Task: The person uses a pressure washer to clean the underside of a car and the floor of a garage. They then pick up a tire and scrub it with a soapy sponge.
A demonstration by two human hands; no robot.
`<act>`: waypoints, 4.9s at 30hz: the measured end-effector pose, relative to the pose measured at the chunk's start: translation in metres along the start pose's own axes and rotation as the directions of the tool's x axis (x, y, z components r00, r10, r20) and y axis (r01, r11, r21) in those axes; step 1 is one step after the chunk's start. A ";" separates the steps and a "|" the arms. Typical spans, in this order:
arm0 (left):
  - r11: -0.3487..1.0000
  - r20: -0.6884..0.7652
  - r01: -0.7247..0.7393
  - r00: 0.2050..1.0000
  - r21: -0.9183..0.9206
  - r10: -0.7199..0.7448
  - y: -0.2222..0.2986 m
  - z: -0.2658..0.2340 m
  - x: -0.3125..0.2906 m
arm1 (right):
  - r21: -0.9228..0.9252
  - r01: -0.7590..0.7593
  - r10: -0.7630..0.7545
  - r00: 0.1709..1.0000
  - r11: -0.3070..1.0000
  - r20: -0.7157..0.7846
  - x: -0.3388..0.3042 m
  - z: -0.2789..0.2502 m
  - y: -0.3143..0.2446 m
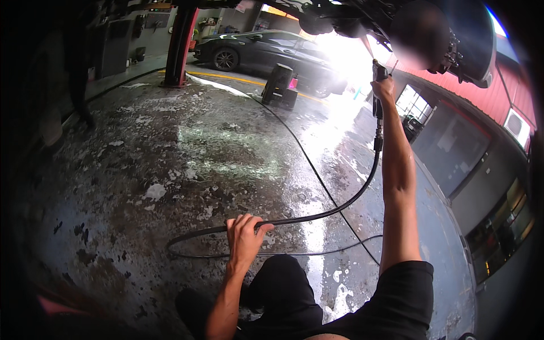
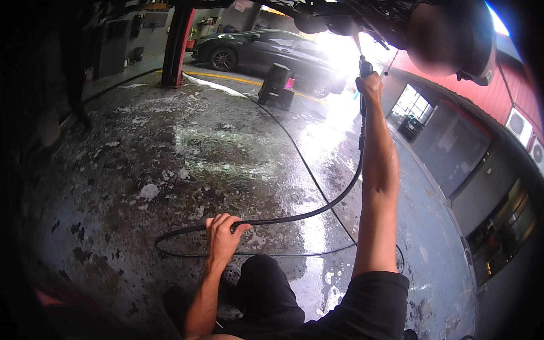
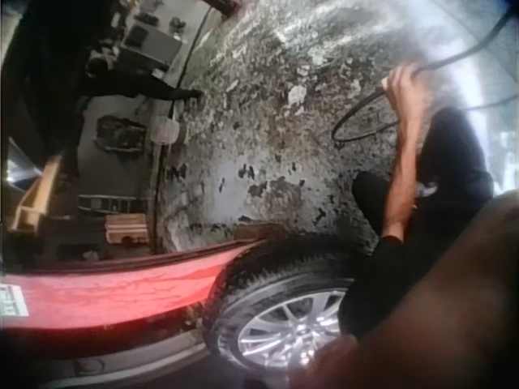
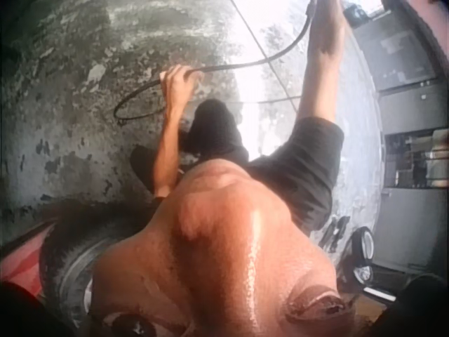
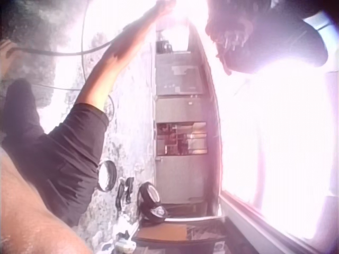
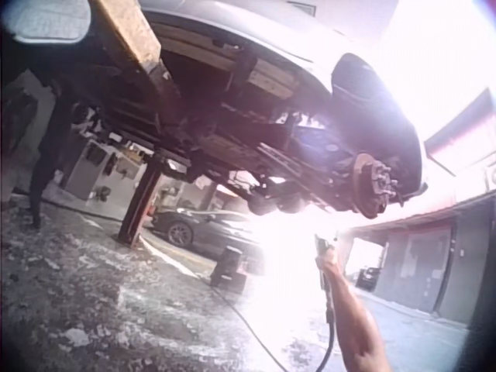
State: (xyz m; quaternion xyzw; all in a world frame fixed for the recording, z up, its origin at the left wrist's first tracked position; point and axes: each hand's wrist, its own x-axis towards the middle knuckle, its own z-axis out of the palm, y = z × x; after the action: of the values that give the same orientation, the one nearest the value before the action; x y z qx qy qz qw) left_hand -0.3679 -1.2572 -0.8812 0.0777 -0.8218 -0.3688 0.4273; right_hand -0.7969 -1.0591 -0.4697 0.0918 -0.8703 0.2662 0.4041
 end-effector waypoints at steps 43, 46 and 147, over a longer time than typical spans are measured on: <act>0.947 -0.266 0.291 0.932 0.138 -0.247 -0.048 -0.075 -0.079 | 0.549 -0.326 0.243 0.945 0.769 0.220 -0.061 0.096 -0.056; 0.938 -0.267 0.297 0.932 0.180 -0.244 -0.050 -0.081 -0.082 | 0.609 -0.369 0.255 0.929 0.702 0.268 -0.070 0.110 -0.043; 0.486 -0.500 0.802 0.596 0.347 -0.628 -0.103 -0.193 -0.284 | 0.749 -0.569 -0.281 0.698 0.340 0.658 -0.410 0.212 -0.330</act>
State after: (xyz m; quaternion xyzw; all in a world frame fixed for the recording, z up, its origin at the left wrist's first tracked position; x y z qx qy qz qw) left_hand -0.0635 -1.3093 -1.0635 0.5898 -0.7017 -0.2498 0.3120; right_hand -0.5427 -1.4733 -0.7629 0.3093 -0.6431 0.6916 -0.1114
